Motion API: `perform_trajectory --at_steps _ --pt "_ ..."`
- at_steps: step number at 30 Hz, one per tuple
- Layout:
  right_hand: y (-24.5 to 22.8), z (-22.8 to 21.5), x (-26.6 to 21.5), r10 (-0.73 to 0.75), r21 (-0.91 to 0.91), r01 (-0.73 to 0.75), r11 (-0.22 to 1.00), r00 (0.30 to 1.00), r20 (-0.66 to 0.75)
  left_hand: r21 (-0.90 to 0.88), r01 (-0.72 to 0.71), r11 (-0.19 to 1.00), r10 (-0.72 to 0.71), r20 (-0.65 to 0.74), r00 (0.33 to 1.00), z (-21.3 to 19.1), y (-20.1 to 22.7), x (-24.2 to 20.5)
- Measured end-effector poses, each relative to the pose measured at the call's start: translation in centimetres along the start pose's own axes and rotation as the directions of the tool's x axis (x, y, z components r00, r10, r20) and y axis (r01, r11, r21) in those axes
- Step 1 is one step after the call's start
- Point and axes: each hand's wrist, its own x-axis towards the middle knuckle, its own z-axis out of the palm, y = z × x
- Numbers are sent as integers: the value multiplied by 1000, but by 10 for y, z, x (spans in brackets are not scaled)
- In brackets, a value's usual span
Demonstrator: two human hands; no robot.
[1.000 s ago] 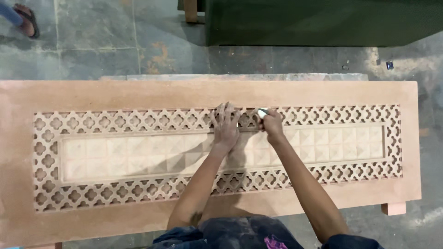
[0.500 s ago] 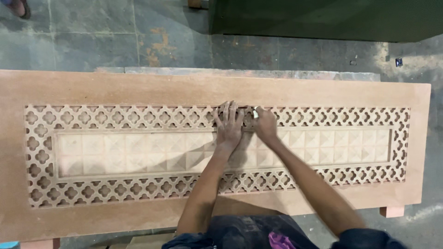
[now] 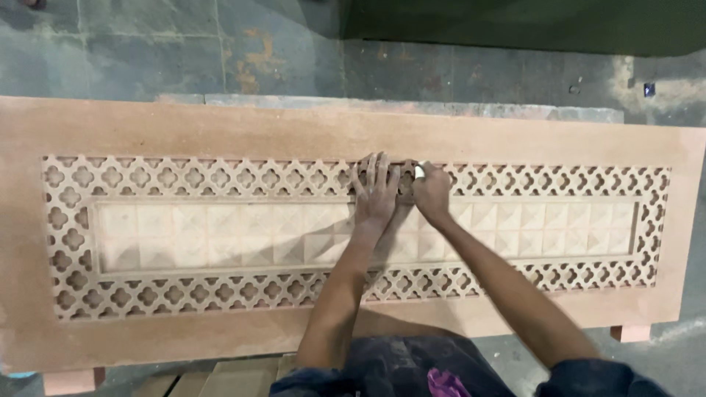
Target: The person sands a large, light-colored wooden panel with intricate geometric cutouts using two white sanding blocks. They move the blocks back and forth across the surface, focusing on the edges and the central raised section.
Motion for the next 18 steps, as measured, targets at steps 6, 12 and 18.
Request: perform_trajectory --at_steps 6,12,18 --pt "5 -64 49 -359 -313 652 690 685 634 -249 18 968 -14 17 1000 -11 0 -2" --pt "15 -55 50 -620 -205 840 502 515 591 -113 3 994 -18 -126 992 -14 3 -8" --pt "21 10 6 181 113 -177 978 983 -25 -21 3 1000 -6 -125 992 -1 0 1"
